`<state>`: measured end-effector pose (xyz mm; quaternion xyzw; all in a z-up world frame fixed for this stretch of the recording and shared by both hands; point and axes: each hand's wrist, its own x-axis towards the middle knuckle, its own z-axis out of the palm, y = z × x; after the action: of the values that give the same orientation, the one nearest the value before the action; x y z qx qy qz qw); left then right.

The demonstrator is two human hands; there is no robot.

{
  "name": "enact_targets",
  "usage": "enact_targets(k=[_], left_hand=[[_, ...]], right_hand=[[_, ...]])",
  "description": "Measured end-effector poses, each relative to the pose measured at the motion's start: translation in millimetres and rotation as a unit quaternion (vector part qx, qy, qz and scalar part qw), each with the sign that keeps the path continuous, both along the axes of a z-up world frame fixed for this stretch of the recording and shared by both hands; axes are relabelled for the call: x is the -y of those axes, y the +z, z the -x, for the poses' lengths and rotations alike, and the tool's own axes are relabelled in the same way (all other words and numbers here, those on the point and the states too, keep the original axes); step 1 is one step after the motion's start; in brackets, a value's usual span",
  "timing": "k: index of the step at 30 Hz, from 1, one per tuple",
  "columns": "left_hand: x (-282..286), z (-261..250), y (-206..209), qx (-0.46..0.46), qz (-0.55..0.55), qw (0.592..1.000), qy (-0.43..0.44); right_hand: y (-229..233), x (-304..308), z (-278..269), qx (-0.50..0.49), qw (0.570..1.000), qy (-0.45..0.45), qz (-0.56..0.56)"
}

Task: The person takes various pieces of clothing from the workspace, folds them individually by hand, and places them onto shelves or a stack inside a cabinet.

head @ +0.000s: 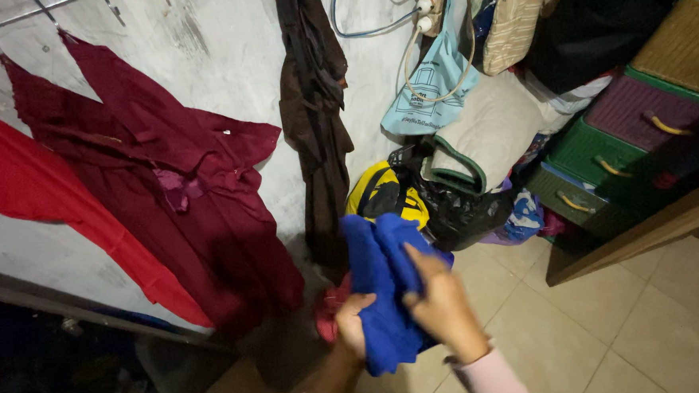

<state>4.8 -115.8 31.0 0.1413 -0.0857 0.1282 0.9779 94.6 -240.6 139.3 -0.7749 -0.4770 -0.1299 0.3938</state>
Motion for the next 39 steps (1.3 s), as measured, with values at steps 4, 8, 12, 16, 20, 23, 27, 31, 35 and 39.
enact_targets(k=[4,8,12,16,20,23,27,31,35,39], left_hand=[[-30.1,10.2,7.0,-0.031,0.021,0.998,-0.046],[-45.0,13.9,20.5,-0.072,0.026,0.996,-0.033],[-44.5,16.3,42.8,-0.081,0.048,0.992,-0.089],[-41.2,27.1,63.5,-0.090,0.013,0.996,-0.011],[-47.9,39.0,82.9,-0.068,-0.033,0.997,0.009],[-51.7,42.8,88.4,-0.047,-0.065,0.997,0.023],[-58.6,43.7,80.6,-0.025,-0.015,0.997,-0.076],[-74.5,35.9,63.2,-0.060,-0.049,0.995,-0.063],[-111.5,44.3,56.9,-0.106,-0.064,0.988,-0.092],[-120.9,50.8,43.2,-0.137,-0.064,0.988,-0.037]], right_hand=[[13.1,27.1,-43.1,-0.089,0.988,-0.120,0.027],[16.0,27.0,-47.3,-0.174,0.974,-0.138,0.039],[-12.7,1.2,-27.9,-0.129,0.990,-0.015,-0.050],[-36.8,-11.4,-26.5,-0.411,0.904,0.069,-0.091],[-45.6,-12.9,-43.8,-0.527,0.795,0.225,-0.199],[-37.8,-19.5,-41.3,-0.474,0.817,0.253,-0.208],[-15.9,-42.6,-30.7,-0.518,0.757,0.329,-0.225],[-8.8,-41.6,-17.5,-0.584,0.679,0.377,-0.237],[0.3,-9.9,-34.4,-0.602,0.652,0.390,-0.247],[-1.1,3.2,-44.5,-0.607,0.636,0.397,-0.263]])
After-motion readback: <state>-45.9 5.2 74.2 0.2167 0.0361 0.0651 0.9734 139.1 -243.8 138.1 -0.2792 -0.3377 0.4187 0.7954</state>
